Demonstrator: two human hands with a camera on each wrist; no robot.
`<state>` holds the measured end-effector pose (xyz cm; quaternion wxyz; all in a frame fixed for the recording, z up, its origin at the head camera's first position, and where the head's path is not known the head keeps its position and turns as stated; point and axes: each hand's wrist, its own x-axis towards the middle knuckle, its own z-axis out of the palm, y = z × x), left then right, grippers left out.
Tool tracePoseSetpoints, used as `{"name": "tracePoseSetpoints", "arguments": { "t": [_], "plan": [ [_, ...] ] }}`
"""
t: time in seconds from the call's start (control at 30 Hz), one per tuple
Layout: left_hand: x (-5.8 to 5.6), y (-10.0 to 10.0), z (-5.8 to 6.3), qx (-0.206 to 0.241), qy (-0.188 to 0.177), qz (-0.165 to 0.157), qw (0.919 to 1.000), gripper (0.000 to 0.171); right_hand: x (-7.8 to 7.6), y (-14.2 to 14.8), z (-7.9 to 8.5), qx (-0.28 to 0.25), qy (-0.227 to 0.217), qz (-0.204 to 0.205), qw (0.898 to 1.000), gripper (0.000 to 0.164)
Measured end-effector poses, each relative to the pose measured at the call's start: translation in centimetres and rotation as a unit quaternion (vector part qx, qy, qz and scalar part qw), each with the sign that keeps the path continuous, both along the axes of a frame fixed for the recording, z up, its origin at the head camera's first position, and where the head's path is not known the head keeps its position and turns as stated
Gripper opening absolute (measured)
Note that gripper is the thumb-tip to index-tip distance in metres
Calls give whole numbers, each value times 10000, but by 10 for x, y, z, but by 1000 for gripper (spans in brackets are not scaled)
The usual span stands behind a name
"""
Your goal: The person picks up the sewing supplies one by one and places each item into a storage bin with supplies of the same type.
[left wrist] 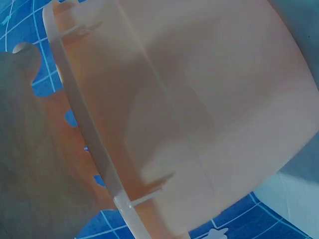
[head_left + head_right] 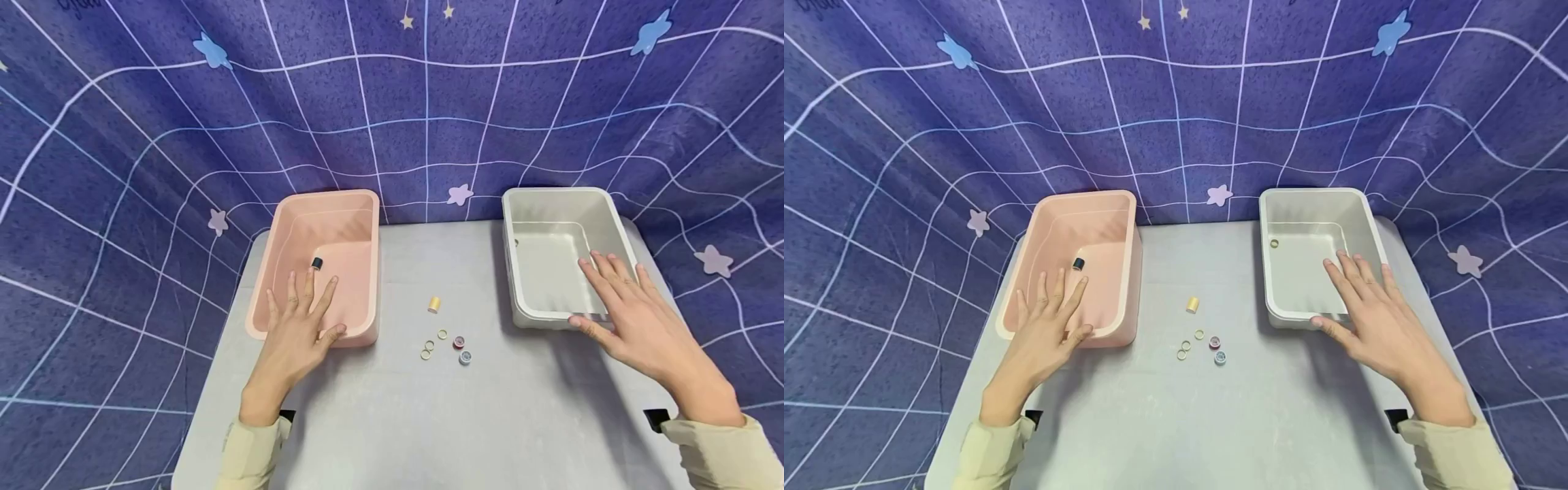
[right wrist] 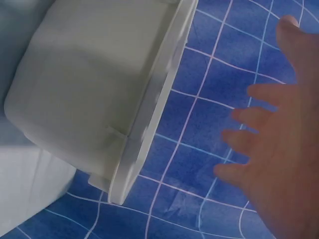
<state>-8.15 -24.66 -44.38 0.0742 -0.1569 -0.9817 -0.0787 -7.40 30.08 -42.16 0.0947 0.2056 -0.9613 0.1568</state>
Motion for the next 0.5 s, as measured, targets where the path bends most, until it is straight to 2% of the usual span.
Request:
{"name": "tracePoseSetpoints", "arguments": {
  "t": [0.1,0.23,0.4,0.5],
  "plan": [
    [1,-2,2,240,35,109,9996,83,2,-2,-3,-188,317,20,9993,92],
    [3,-6,5,705,286,307,9966,83,5,-7,-10,-541,860,106,9948,85],
    [8,-9,5,1201,661,471,9894,82,10,-16,-17,-982,1495,276,9835,84],
    [10,-12,5,1468,936,606,9829,78,13,-23,-22,-1333,1835,471,9728,78]
  ]
}}
